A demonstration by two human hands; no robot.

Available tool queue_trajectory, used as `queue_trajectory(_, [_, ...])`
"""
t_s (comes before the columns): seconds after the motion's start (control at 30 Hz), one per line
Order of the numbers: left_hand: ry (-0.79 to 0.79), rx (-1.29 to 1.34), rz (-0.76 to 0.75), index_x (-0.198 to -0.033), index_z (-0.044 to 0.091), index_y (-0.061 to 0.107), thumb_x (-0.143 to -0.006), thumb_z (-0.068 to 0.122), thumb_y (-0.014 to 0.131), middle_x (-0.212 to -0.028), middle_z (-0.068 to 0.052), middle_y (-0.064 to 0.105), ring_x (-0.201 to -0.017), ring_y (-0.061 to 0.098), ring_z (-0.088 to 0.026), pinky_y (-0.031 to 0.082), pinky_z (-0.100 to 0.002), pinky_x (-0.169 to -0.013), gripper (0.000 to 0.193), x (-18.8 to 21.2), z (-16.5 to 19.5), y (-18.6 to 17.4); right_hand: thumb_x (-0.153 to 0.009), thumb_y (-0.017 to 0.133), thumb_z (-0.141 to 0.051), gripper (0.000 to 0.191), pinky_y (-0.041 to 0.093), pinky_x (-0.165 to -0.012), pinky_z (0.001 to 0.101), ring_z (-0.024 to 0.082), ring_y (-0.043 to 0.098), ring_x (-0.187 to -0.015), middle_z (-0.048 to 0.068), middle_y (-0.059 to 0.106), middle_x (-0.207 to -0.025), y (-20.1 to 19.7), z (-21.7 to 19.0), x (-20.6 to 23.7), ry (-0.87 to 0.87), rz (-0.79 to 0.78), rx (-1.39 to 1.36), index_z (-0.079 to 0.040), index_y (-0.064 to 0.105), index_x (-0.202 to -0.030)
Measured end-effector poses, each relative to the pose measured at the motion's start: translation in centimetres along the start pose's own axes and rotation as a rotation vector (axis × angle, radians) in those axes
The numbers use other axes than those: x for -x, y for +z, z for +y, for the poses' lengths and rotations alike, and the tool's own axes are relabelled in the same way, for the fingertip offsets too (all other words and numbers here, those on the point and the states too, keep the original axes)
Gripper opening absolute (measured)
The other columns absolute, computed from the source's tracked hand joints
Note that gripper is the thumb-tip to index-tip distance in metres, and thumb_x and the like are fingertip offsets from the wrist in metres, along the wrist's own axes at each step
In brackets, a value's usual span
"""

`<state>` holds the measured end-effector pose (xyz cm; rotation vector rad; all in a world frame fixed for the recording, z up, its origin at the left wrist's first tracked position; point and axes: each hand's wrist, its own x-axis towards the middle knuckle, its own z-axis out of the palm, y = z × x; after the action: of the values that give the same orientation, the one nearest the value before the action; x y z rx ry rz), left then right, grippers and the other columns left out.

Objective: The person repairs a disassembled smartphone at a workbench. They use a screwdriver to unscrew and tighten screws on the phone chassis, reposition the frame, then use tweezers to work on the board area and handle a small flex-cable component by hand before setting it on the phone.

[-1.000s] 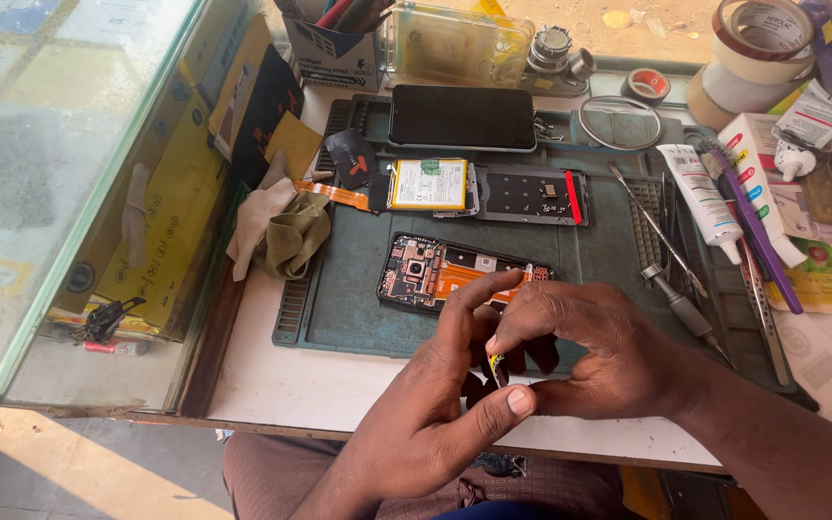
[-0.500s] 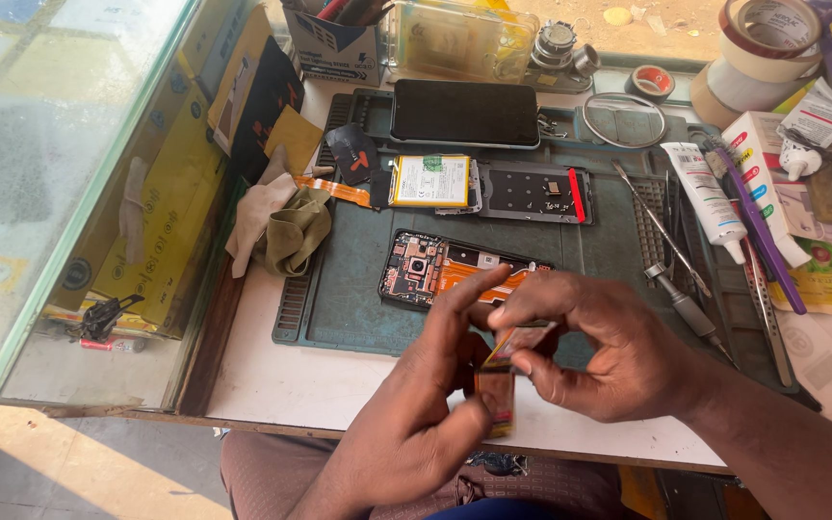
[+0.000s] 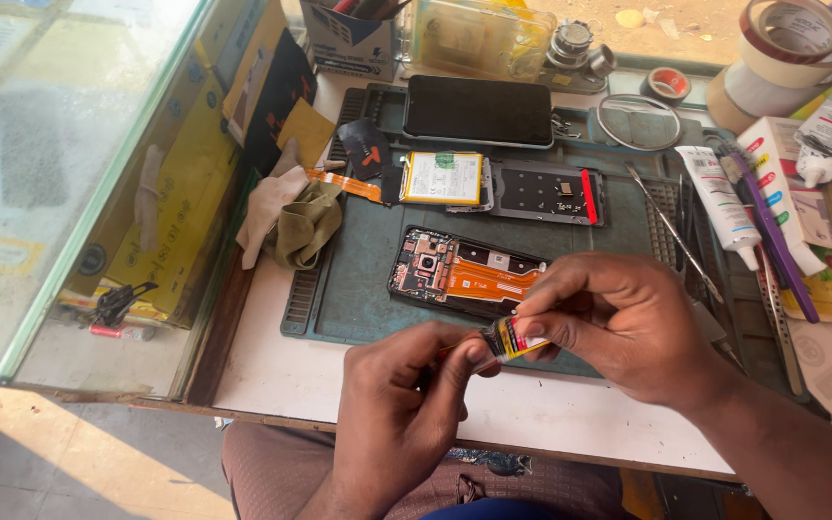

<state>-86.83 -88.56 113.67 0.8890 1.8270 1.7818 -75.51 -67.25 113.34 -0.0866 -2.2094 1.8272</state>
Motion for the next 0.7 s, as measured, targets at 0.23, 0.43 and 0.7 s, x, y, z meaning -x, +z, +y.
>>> queue_trajectory(0.23, [-0.019, 0.204, 0.263, -0.099, -0.003, 0.074, -0.099, 0.01, 0.062, -0.073, -0.006, 0.075, -0.051, 0.054, -0.004, 0.041, -0.018, -0.046, 0.017, 5.7, -6.2, -7.2, -0.102, 0.073, -0.007, 0.009, 0.063, -0.068, 0.0326, 0.019, 0.074, -0.077, 0.015, 0.073, -0.089, -3.8, 1.5, -0.2, -0.107, 0.307, -0.015, -0.001, 0.067, -0.107])
queue_trajectory(0.43, [0.478, -0.6, 1.011, -0.101, -0.005, 0.054, -0.108, -0.004, 0.049, -0.093, -0.009, 0.059, -0.073, 0.054, -0.015, 0.043, -0.02, -0.062, 0.008, 12.3, -15.8, -18.6, -0.103, 0.072, -0.015, 0.021, 0.064, -0.066, 0.0317, 0.019, 0.076, -0.078, 0.016, 0.074, -0.089, -4.2, 4.7, -0.2, -0.074, 0.232, 0.171, -0.001, 0.062, -0.114])
queue_trajectory(0.7, [-0.073, -0.683, 1.222, -0.099, -0.003, 0.068, -0.098, 0.017, 0.069, -0.093, -0.017, 0.072, -0.081, 0.063, -0.02, 0.053, -0.037, -0.079, 0.02, 8.1, -23.7, -32.1, -0.106, 0.069, -0.015, 0.019, 0.064, -0.068, 0.0284, 0.018, 0.076, -0.079, 0.015, 0.073, -0.088, -4.9, 7.0, -0.1, -0.084, 0.177, 0.283, 0.0, 0.061, -0.114])
